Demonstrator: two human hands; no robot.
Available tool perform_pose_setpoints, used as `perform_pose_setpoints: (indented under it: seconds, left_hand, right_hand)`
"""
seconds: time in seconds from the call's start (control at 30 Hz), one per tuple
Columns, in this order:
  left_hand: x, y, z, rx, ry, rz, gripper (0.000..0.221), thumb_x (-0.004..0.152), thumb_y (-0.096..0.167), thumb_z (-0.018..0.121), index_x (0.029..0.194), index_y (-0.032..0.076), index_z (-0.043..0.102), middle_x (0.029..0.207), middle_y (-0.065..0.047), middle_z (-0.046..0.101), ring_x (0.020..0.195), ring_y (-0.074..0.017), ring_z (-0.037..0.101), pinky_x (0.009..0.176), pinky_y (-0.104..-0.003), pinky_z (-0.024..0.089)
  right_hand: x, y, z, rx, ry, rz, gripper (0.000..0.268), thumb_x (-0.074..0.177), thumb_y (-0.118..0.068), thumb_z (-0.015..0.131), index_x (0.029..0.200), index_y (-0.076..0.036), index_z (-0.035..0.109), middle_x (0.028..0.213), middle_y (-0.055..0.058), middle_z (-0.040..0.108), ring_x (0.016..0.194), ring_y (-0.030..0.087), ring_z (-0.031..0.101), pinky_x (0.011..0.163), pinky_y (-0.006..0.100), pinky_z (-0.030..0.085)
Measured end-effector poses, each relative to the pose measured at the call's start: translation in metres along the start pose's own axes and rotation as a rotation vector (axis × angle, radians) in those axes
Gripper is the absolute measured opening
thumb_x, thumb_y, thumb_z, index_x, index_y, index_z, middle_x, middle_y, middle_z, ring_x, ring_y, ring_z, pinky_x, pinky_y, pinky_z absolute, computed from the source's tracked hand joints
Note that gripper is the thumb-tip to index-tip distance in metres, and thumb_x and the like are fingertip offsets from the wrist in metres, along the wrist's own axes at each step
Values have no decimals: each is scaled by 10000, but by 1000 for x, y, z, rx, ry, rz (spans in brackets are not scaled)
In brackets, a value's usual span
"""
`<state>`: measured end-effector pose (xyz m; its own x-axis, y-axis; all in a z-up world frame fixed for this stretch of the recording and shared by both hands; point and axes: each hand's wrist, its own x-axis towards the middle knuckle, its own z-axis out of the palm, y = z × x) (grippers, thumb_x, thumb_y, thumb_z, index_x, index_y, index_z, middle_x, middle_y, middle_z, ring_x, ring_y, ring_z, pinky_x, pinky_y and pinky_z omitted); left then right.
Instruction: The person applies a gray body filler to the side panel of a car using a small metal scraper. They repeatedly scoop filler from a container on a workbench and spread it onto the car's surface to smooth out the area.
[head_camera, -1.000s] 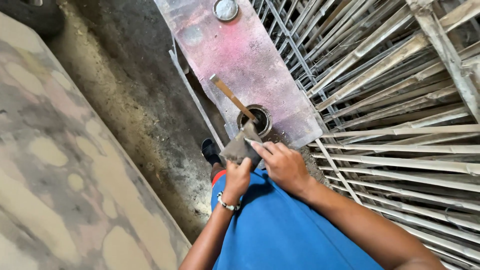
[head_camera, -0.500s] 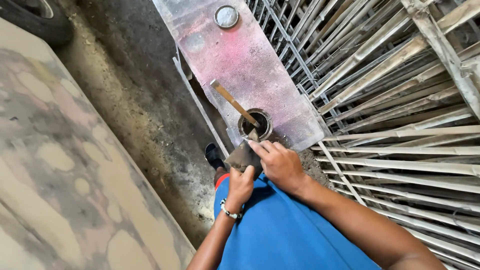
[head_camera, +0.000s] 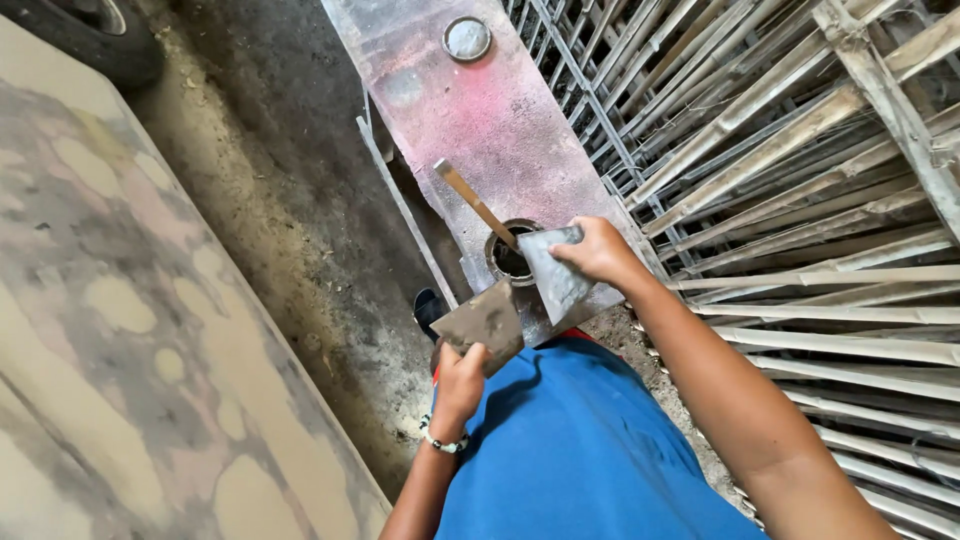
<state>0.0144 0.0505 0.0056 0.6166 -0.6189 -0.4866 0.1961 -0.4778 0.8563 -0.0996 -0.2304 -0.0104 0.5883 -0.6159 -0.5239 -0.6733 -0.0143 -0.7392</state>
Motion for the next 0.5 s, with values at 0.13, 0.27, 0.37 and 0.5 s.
perform_pose_setpoints:
  seconds: [0.13, 0.27, 0.37, 0.5]
  left_hand:
    - [4, -13, -4, -177, 17, 12, 136, 866, 65, 589, 936, -23, 667, 879, -46, 685, 785, -137, 614, 697, -305, 518]
    - [2, 5, -4, 135, 53, 80, 175, 871, 106, 624, 876, -40, 721, 834, -72, 737, 770, -159, 677, 694, -316, 533]
    - [9, 4, 2, 114, 55, -20, 193, 872, 130, 617, 917, -39, 698, 850, -90, 748, 774, -176, 689, 703, -314, 533]
    - [33, -57, 6, -159, -30, 6, 206, 886, 121, 604, 995, -39, 672, 947, -73, 711, 853, -158, 628, 766, -297, 512]
  right_hand:
    - [3, 5, 2, 53, -23, 157, 314, 801, -257, 807, 967, -17, 691, 790, 132, 735, 639, 222, 696, 582, 383, 548]
    - [2, 10, 3, 43, -50, 196, 337, 790, -252, 808, 996, -26, 668, 798, 117, 736, 640, 209, 715, 585, 353, 566]
    - [-1, 19, 4, -24, -36, 87, 334, 804, -246, 823, 954, 22, 691, 787, 139, 737, 656, 209, 689, 593, 342, 537]
    - [-9, 23, 2, 32, -66, 168, 327, 800, -240, 804, 965, 18, 686, 790, 137, 727, 642, 229, 673, 565, 371, 523]
